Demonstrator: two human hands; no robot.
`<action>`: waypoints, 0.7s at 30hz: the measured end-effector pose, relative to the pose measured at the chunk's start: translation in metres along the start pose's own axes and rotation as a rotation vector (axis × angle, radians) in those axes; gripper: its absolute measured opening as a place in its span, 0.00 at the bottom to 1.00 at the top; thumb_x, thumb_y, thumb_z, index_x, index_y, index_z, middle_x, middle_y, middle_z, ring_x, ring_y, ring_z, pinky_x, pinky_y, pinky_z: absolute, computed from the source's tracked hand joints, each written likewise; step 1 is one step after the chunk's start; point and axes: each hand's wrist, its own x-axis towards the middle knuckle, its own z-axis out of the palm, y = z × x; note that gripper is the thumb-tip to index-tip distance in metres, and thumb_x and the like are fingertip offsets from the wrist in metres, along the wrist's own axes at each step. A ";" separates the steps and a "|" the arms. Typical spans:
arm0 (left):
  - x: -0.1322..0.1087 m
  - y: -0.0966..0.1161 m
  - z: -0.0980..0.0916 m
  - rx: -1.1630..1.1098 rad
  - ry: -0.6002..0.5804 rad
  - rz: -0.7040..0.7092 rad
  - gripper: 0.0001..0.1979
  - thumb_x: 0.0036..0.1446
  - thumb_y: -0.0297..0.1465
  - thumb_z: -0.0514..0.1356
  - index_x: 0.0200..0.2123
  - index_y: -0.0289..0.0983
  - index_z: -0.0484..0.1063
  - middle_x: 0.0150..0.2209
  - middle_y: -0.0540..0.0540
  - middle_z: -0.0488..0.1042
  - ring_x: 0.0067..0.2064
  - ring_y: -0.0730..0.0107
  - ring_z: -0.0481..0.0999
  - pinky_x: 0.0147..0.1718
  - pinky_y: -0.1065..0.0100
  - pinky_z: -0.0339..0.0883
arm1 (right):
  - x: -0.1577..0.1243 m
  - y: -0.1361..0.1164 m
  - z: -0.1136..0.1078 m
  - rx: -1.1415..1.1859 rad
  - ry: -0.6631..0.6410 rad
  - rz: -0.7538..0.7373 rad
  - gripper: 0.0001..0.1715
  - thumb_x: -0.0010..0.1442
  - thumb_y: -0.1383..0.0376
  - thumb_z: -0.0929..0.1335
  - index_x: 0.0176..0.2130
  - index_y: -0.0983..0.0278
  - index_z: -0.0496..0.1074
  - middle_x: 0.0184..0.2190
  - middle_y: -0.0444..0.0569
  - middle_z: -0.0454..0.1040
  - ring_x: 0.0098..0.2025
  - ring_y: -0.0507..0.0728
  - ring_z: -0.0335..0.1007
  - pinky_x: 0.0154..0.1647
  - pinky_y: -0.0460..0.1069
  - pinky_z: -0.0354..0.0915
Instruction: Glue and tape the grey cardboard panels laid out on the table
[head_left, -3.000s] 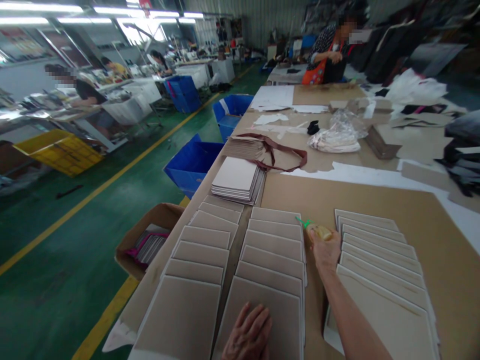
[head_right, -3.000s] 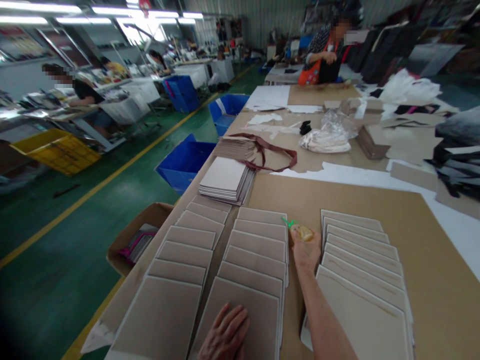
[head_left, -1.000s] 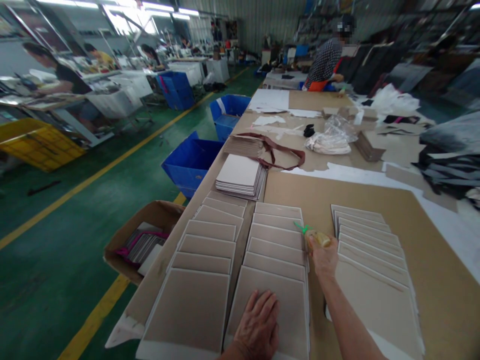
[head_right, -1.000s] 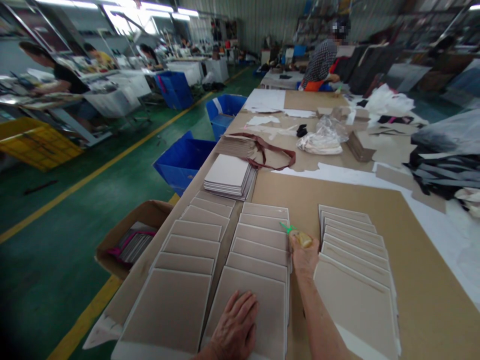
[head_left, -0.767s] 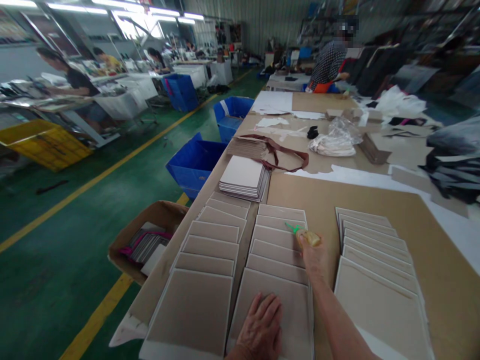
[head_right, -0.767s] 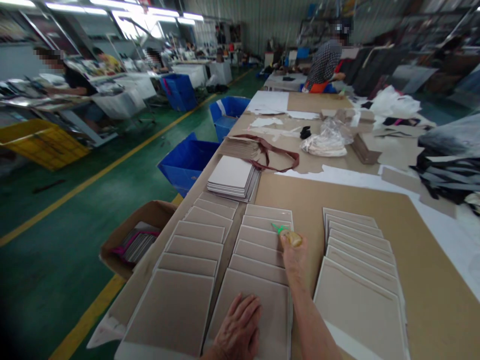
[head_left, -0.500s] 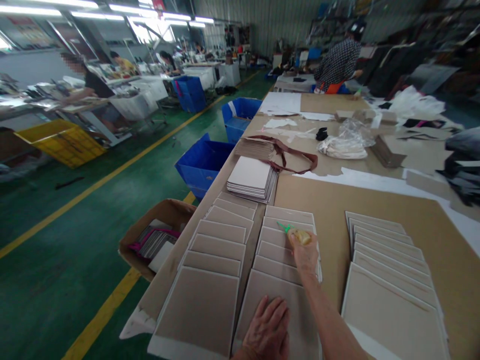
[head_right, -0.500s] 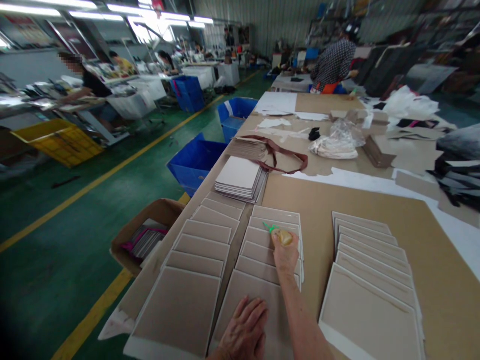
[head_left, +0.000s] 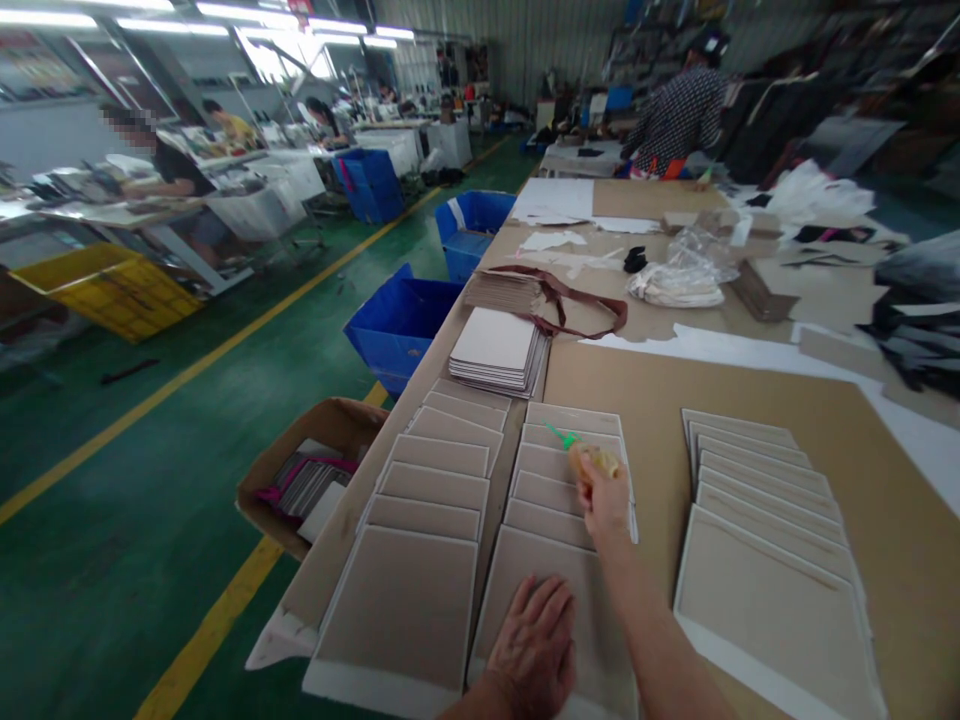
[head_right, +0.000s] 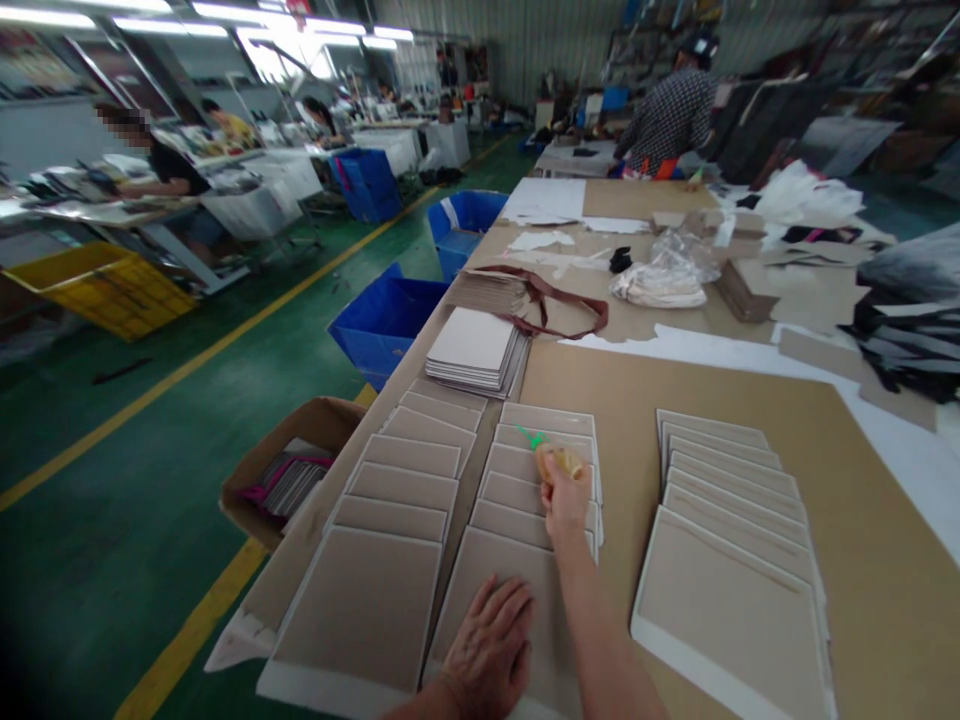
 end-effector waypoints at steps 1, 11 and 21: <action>0.000 0.001 -0.001 -0.001 -0.004 -0.008 0.28 0.58 0.30 0.54 0.62 0.39 0.59 0.61 0.46 0.66 0.63 0.60 0.59 0.65 0.51 0.52 | -0.001 -0.005 -0.016 0.041 0.008 0.001 0.30 0.43 0.46 0.73 0.38 0.59 0.62 0.22 0.33 0.65 0.14 0.44 0.54 0.10 0.40 0.48; 0.002 0.000 0.001 0.000 0.003 -0.003 0.24 0.60 0.33 0.53 0.60 0.38 0.62 0.60 0.46 0.66 0.63 0.62 0.60 0.66 0.53 0.48 | -0.015 0.011 -0.129 0.075 0.305 0.016 0.38 0.35 0.53 0.79 0.42 0.59 0.63 0.27 0.35 0.68 0.19 0.46 0.61 0.14 0.40 0.60; 0.001 0.000 0.002 0.002 0.008 -0.015 0.25 0.61 0.35 0.54 0.61 0.40 0.61 0.61 0.46 0.66 0.63 0.61 0.59 0.66 0.52 0.48 | -0.009 0.023 -0.120 -0.102 0.299 -0.057 0.39 0.39 0.50 0.77 0.47 0.59 0.63 0.28 0.39 0.70 0.20 0.48 0.62 0.16 0.43 0.61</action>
